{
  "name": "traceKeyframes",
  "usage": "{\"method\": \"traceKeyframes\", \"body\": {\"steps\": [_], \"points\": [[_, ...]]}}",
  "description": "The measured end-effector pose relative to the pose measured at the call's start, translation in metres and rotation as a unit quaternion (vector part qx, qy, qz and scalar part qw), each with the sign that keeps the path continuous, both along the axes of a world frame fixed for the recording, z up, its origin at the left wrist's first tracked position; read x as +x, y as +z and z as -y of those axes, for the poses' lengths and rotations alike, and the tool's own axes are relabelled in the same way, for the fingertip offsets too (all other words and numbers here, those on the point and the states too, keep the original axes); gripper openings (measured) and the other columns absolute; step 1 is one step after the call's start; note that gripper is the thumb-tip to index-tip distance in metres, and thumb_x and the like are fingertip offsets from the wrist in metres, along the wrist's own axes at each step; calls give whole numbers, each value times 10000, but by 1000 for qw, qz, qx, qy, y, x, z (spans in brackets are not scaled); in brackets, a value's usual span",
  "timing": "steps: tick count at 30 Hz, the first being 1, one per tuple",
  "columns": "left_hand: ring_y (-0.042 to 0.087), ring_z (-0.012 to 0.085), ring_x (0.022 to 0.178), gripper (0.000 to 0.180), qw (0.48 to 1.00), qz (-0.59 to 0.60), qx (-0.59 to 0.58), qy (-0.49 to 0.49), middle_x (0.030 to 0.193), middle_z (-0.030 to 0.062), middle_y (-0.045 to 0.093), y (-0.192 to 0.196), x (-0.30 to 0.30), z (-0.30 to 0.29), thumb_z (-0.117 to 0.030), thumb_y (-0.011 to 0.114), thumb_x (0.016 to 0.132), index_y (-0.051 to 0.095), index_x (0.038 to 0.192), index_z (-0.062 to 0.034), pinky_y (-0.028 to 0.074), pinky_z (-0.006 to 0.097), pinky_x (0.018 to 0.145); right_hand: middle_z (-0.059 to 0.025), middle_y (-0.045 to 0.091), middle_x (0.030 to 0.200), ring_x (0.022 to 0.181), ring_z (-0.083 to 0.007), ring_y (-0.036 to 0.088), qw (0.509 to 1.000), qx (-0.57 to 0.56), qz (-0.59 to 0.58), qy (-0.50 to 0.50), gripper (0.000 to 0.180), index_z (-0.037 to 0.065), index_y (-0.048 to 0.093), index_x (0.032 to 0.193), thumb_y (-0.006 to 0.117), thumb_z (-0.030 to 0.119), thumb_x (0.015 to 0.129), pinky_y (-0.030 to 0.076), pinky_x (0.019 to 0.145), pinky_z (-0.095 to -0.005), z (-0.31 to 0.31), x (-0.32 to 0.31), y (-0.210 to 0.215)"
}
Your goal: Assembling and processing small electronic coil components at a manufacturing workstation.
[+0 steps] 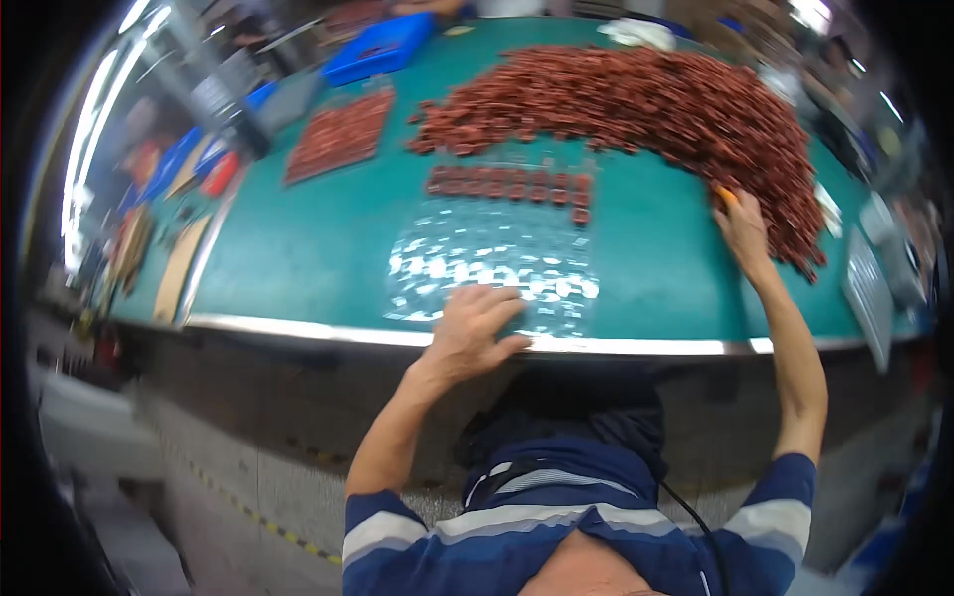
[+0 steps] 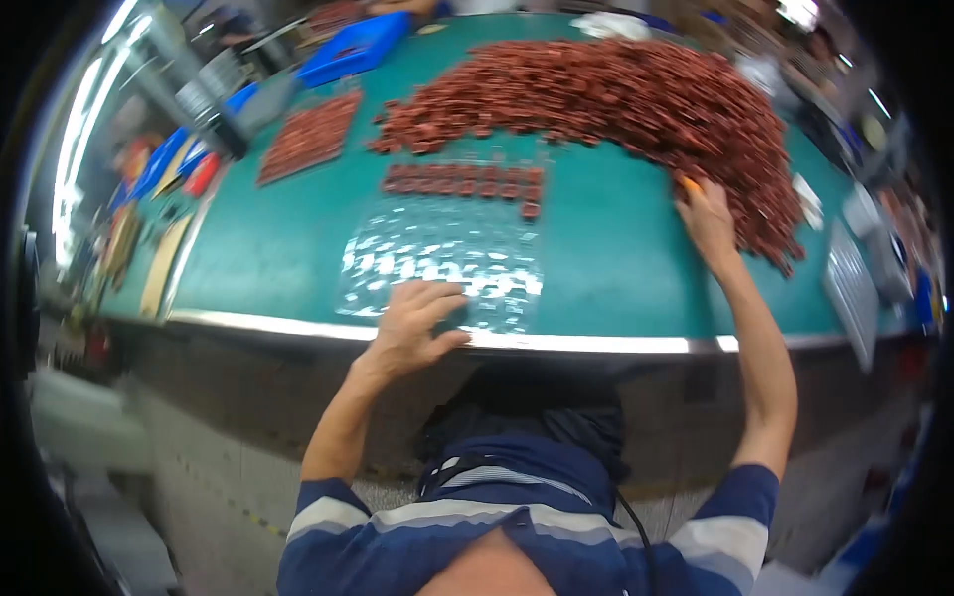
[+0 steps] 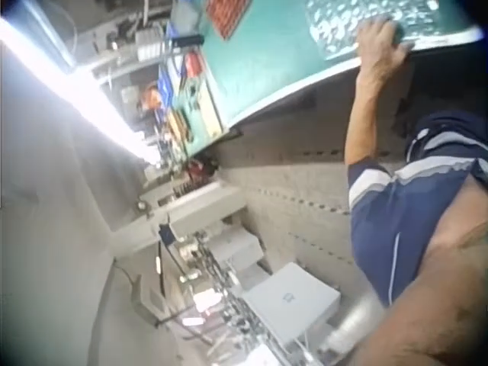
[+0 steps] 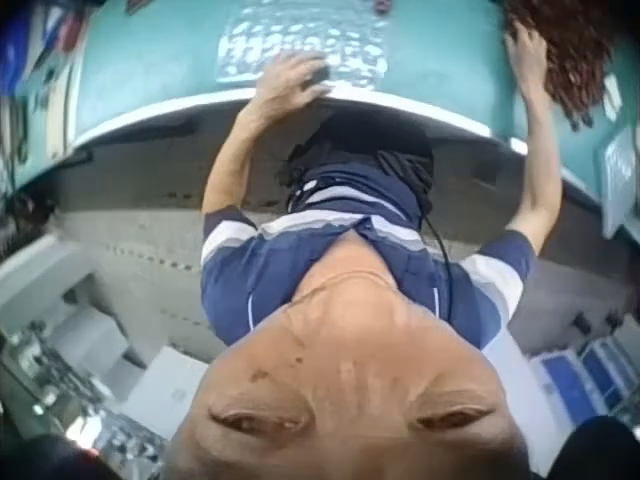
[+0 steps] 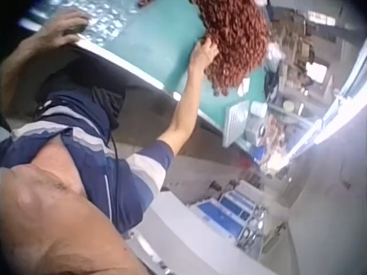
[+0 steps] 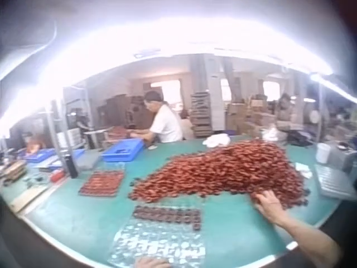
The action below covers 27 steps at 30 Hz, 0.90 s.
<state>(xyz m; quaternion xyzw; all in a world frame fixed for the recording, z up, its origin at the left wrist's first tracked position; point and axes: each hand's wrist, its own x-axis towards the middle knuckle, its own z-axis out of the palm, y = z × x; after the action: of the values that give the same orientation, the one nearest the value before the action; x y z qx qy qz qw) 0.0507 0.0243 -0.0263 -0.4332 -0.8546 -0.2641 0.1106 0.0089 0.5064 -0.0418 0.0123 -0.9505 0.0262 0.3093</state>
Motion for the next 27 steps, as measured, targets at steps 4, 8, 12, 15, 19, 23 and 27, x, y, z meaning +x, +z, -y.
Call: {"method": "traceKeyframes", "body": {"steps": [4, 8, 12, 15, 19, 23, 27], "points": [[540, 269, 1070, 426, 1000, -1, 2, 6, 1160, 49, 598, 8, 7, 6, -332, 729, 765, 607, 1092, -88, 381, 398, 929, -121, 557, 1001, 942, -315, 532, 997, 74, 25, 27, 199, 44, 588, 1025, 584, 52, 826, 488, 786, -410, 7, -2, 3], [531, 263, 1088, 425, 1000, -9, -3, 12, 1171, 51, 592, 10, 8, 12, -349, 718, 777, 605, 1094, -90, 374, 398, 934, -140, 606, 936, 865, -317, 584, 998, 18, -16, 52, 129, 16, 596, 1013, 555, 26, 891, 492, 769, -417, 7, -13, 18], [522, 267, 1122, 408, 999, 19, 31, 34, 1175, 87, 589, 10, 9, 5, -303, 713, 800, 602, 1124, -82, 357, 402, 965, -112, 688, 867, 725, -154, 617, 972, -231, -30, -25, 194, 5, 663, 1069, 597, 111, 921, 488, 672, -282, 32, -6, 65], [560, 266, 1070, 392, 979, 87, 171, 75, 1151, 137, 590, 28, 15, -23, -199, 689, 842, 566, 1182, -48, 422, 388, 919, -30, 674, 872, 725, -96, 578, 905, -409, -36, 112, 198, 13, 663, 1073, 609, 136, 928, 471, 637, -238, 92, 14, 92], [611, 217, 930, 468, 780, 454, 425, -72, 1145, 167, 565, 38, 17, -73, -188, 557, 962, 358, 1349, -18, 509, 323, 804, -60, 672, 887, 719, -89, 567, 776, -567, 62, 269, 184, 11, 639, 1076, 616, 93, 913, 463, 641, -216, 179, 51, 97], [611, 172, 794, 367, 619, 593, 486, -170, 962, 107, 578, 34, 23, -93, -203, 491, 998, 392, 1295, -12, 529, 295, 714, -58, 660, 920, 809, -96, 588, 728, -588, 125, 330, 316, 24, 552, 1206, 627, 52, 900, 467, 687, -222, 219, 75, 90], [532, 107, 621, 184, 731, 486, 462, -126, 801, 44, 548, 29, 25, -83, -151, 513, 989, 477, 1114, -22, 442, 236, 552, -63, 631, 988, 856, -92, 572, 678, -632, 177, 330, 382, 28, 516, 1262, 634, 118, 910, 457, 707, -220, 217, 83, 89]]}}
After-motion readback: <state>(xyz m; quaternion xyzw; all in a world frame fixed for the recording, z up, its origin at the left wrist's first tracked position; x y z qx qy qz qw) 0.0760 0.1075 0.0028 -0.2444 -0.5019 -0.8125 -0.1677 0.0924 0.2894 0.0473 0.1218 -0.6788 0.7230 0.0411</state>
